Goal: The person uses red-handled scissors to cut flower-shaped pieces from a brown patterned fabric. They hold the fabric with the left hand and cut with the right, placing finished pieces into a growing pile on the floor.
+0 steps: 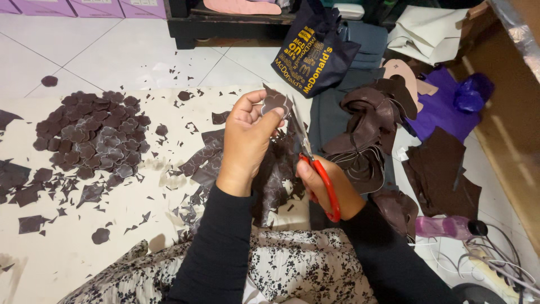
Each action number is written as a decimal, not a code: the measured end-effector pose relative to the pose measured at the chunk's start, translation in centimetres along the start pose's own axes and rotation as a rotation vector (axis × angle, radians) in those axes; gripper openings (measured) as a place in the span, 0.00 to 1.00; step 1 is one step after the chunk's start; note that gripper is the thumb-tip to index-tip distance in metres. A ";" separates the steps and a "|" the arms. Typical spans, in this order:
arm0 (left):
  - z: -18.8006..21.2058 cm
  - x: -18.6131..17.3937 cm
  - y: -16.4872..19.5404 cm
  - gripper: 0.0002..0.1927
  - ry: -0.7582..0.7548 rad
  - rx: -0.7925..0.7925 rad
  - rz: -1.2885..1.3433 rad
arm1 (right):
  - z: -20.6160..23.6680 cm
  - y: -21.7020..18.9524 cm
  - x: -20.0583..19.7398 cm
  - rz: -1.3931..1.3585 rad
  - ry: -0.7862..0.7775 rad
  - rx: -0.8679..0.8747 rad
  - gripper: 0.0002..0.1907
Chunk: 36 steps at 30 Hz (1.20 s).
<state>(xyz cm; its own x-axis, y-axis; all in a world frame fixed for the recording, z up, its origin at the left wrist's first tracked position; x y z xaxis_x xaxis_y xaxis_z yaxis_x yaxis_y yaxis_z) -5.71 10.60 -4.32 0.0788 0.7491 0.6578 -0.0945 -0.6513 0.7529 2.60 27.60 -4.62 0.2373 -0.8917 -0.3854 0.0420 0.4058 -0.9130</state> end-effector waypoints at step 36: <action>1.0 0.7 1.0 0.21 -0.017 0.050 -0.002 | 0.7 -1.4 0.8 -0.127 -0.010 -0.034 0.26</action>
<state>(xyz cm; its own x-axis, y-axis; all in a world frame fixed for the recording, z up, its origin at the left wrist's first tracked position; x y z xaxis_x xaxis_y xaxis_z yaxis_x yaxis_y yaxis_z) -4.79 10.36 -3.13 0.0961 0.7483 0.6564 -0.0451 -0.6555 0.7539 3.44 26.48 -3.50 0.2414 -0.9334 -0.2656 0.0397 0.2829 -0.9583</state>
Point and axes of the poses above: each hand's wrist, its own z-axis away from the middle knuckle, its own x-axis out of the palm, y = z × x, the point moved 5 cm from there along -z, towards the middle knuckle, and after that the axes turned 9 degrees about -x, right-handed, at the moved point
